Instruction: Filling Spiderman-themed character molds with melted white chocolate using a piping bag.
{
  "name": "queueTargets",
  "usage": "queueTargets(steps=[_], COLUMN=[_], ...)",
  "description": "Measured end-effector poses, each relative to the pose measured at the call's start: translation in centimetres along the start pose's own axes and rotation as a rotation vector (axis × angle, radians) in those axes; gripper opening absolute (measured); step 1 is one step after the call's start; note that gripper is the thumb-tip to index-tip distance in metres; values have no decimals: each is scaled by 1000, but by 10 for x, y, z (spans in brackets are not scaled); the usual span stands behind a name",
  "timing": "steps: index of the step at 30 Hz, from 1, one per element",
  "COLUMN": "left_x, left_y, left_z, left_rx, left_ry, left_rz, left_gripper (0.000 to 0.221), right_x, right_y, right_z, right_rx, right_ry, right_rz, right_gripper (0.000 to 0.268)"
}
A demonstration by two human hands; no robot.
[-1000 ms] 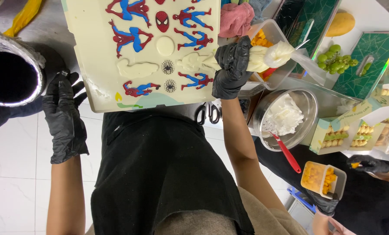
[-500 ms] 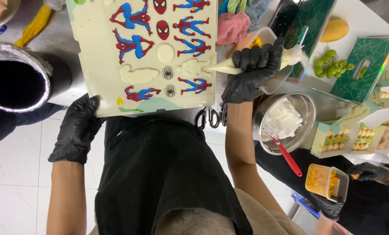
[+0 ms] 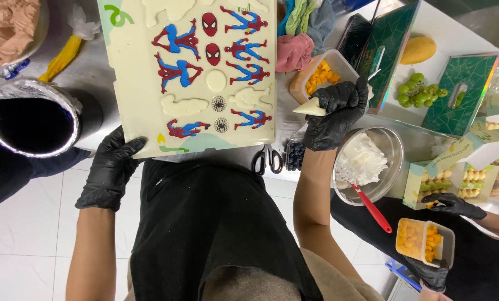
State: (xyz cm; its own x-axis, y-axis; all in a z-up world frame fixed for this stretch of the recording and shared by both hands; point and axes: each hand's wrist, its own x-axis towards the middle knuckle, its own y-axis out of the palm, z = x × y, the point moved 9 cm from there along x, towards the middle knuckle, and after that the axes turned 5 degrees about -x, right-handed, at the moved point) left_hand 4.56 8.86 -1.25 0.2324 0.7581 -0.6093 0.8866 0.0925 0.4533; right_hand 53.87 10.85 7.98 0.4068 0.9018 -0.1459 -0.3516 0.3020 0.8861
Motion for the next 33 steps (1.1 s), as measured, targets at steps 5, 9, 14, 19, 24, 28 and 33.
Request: queueTargets(steps=[5,9,14,19,24,28,33], left_x=[-3,-5,-8,-14,-8,-5,-9], left_y=[8,9,8,10,0,2,4], left_z=[-10,-7,-14,-17,-10,-5,-9], left_rx=[143,69,147,187,207,124,211], left_ry=[24,33,30,4,-35,-7,-40], left_rz=[-17,-9,-47,-93,-127,-11,-132], left_gripper=[46,47,42,41,41,41,44], right_x=[0,-1,-4,-7,-10,-9,-7], right_y=[-11,-9,-8,-9,-1,-7,-10], right_z=[5,4,7,9,3,6,8], right_rx=[19,40,84,100,150,158,126], right_ry=[-1,30,7,3,40,12,41], right_rz=[-11,39,-37,-19,-1,-33,40], right_gripper=[52,52,50,49,48,46,47])
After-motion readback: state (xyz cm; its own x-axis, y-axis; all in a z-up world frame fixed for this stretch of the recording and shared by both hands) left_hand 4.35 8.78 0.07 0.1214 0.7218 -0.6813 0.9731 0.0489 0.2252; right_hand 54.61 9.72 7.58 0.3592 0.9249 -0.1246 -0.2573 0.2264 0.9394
